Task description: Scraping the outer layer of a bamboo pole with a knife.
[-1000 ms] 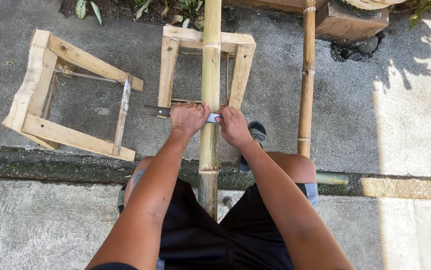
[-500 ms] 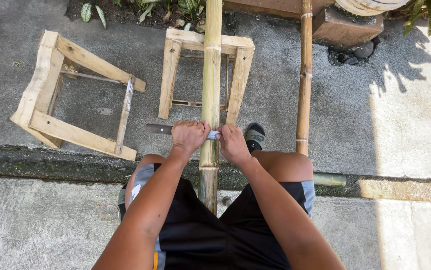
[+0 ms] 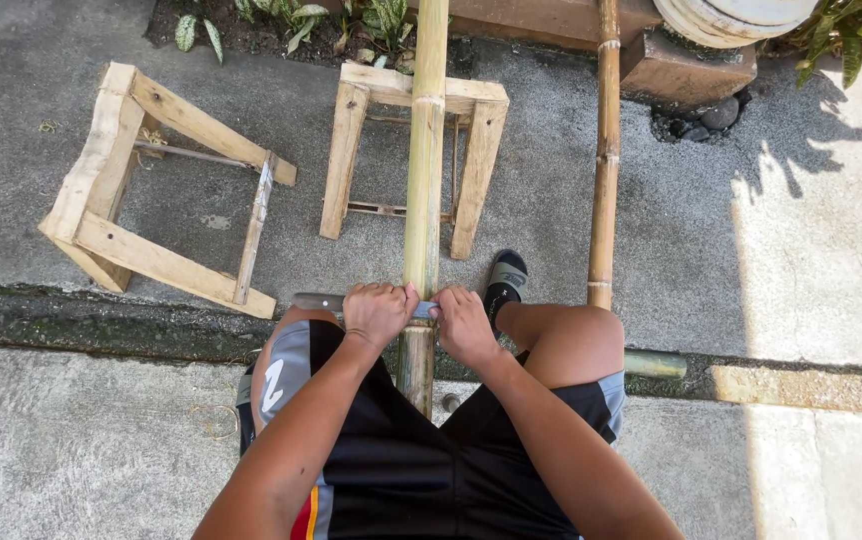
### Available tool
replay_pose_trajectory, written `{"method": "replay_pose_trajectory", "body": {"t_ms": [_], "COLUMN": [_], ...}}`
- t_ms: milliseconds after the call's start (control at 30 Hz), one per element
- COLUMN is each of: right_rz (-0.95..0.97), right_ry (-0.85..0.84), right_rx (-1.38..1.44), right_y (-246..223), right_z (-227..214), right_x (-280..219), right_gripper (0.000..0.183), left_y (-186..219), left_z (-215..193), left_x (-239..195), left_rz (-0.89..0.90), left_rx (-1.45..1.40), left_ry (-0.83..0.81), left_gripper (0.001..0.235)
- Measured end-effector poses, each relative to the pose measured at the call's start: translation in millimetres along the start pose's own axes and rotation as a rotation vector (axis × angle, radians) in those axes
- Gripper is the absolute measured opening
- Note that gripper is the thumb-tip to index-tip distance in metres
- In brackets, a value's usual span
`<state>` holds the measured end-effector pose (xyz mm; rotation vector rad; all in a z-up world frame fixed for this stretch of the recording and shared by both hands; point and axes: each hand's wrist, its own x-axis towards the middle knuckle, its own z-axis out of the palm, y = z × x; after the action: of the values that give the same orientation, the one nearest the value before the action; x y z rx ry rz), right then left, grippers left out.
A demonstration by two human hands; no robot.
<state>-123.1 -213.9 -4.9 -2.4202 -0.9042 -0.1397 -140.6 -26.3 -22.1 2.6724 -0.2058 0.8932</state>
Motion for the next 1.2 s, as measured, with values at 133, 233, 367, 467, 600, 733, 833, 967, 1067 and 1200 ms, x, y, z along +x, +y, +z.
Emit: {"method": "replay_pose_trajectory", "body": {"t_ms": [133, 233, 367, 467, 600, 733, 833, 967, 1067, 1200], "right_rz": [0.005, -0.008, 0.026, -0.001, -0.052, -0.035, -0.034, -0.059, -0.078, -0.089], "right_ry": [-0.036, -0.077, -0.143, -0.108, 0.002, -0.013, -0.023, -0.009, -0.008, -0.015], "right_rx": [0.017, 0.054, 0.055, 0.029, -0.003, -0.043, -0.067, -0.102, -0.102, -0.102], "right_y": [0, 0, 3, 9, 12, 14, 8, 0, -5, -11], "right_z": [-3, -13, -19, -15, -12, -3, -3, -5, -3, -2], "right_x": [0, 10, 34, 44, 50, 36, 30, 26, 14, 8], "right_gripper": [0.005, 0.009, 0.017, 0.018, 0.017, 0.016, 0.016, 0.015, 0.013, 0.012], "left_y": [2, -2, -15, -23, -29, -23, -19, -17, -12, -8], "left_z": [-8, -1, 10, 18, 30, 23, 16, 14, 7, 1], "left_x": [-3, -2, 14, 28, 36, 24, 21, 11, 0, -10], "left_rz": [0.014, -0.046, -0.057, -0.099, -0.021, -0.019, -0.007, -0.009, -0.031, -0.042], "left_rx": [0.032, -0.004, -0.021, -0.009, -0.005, -0.049, -0.034, -0.032, -0.04, -0.06], "left_ry": [0.08, -0.068, -0.066, -0.161, -0.055, -0.037, 0.048, 0.038, 0.018, 0.067], "left_gripper": [0.045, 0.049, 0.051, 0.053, 0.051, 0.049, 0.047, 0.045, 0.044, 0.043]}}
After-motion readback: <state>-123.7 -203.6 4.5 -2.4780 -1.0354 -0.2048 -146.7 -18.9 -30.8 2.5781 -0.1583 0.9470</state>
